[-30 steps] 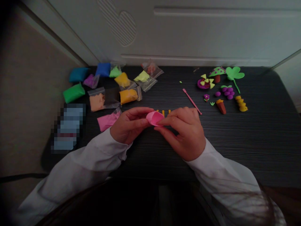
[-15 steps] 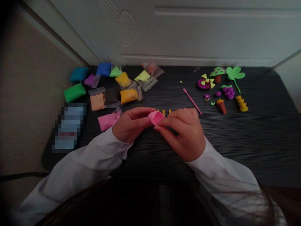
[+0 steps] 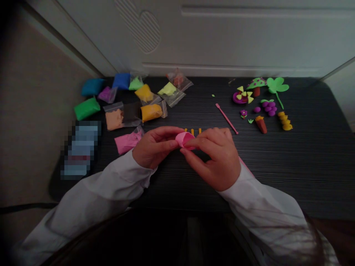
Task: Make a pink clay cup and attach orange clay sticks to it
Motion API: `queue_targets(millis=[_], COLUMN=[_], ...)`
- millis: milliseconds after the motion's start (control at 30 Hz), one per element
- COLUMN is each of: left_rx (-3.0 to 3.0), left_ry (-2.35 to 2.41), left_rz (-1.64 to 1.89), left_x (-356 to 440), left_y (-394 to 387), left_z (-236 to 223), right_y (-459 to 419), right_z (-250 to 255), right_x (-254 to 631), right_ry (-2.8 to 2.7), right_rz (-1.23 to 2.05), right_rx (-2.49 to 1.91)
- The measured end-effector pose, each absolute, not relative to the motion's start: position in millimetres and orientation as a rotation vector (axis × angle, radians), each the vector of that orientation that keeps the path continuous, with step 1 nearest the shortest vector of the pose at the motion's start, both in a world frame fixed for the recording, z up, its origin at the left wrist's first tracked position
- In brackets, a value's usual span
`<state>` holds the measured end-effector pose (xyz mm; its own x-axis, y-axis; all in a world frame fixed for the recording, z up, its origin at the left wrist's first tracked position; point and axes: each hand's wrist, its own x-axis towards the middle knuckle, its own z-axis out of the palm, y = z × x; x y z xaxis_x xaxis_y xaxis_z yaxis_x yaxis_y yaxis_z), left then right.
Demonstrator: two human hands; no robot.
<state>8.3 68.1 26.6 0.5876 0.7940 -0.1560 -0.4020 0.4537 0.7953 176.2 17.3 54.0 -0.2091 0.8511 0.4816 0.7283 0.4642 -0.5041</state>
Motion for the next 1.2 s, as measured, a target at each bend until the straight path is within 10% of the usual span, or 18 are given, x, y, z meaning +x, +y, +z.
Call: queue_targets(millis=[333, 633, 1200], left_rx=[0.721, 0.748, 0.909], left_ry=[0.583, 0.548, 0.625], left_rz=[0.873, 0.885, 0.721], left_x=[9, 13, 12], left_y=[70, 64, 62], left_z=[25, 23, 22], right_y=[17, 26, 26], right_z=[58, 38, 45], right_x=[181, 173, 175], right_ry=[-1.727, -1.223, -1.322], right_rz=[0.332, 1.106, 0.987], right_rx=[-1.373, -1.238, -1.324])
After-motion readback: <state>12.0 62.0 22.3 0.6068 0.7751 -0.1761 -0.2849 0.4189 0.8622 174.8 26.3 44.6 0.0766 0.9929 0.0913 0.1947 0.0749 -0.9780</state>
